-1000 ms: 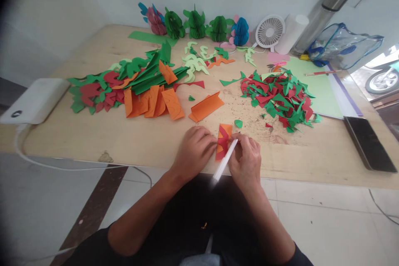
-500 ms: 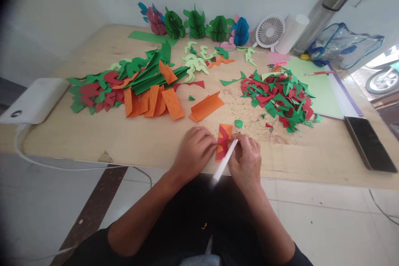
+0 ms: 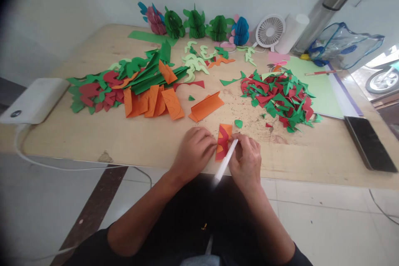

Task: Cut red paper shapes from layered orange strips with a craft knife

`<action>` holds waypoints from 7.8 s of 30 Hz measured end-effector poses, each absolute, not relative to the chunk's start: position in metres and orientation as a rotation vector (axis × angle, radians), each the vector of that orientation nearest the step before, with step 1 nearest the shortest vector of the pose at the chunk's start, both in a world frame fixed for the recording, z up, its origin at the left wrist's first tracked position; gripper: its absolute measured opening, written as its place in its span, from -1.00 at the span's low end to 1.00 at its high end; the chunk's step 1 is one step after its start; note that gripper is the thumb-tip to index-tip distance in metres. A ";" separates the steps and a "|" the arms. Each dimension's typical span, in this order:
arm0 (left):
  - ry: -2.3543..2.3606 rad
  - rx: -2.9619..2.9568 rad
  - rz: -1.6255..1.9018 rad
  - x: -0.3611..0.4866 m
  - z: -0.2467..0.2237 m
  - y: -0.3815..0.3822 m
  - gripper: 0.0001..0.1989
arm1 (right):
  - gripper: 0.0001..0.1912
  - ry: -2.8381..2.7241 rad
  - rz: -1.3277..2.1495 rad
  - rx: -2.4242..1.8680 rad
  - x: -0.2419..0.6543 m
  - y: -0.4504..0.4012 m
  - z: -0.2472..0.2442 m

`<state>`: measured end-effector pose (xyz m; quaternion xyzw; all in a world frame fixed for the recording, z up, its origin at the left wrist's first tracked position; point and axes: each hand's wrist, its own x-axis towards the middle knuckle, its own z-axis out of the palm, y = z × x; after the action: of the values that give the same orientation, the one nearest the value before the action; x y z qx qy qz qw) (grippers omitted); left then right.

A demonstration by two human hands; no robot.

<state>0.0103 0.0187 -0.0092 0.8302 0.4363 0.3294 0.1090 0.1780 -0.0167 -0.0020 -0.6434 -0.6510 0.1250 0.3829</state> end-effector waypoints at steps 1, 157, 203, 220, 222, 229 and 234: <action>1.283 2.442 0.968 0.010 -0.009 0.019 -0.77 | -0.81 -1.658 0.322 -1.643 0.178 -0.017 -0.002; 1.218 2.459 1.108 0.010 -0.010 0.017 -0.77 | -0.88 -1.841 0.175 -1.529 0.181 -0.026 0.001; 1.105 2.530 1.074 0.007 -0.007 0.007 -0.82 | -0.88 -1.889 0.099 -1.532 0.182 -0.025 -0.001; 1.088 2.555 1.023 0.008 -0.006 0.008 -0.81 | -0.89 -1.888 0.102 -1.538 0.181 -0.025 0.000; 1.095 2.554 1.007 0.008 -0.006 0.008 -0.81 | -0.88 -1.881 0.105 -1.547 0.181 -0.025 0.000; 1.097 2.569 0.991 0.008 -0.005 0.008 -0.79 | -0.90 -1.867 0.111 -1.551 0.180 -0.025 0.000; 1.102 2.620 0.965 0.009 -0.007 0.007 -0.78 | -0.90 -1.873 0.111 -1.548 0.181 -0.025 0.000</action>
<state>0.0089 0.0068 -0.0069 0.8708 0.3662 0.3207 0.0699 0.1805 -0.0253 0.0004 -0.5968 -0.7222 0.0427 0.3470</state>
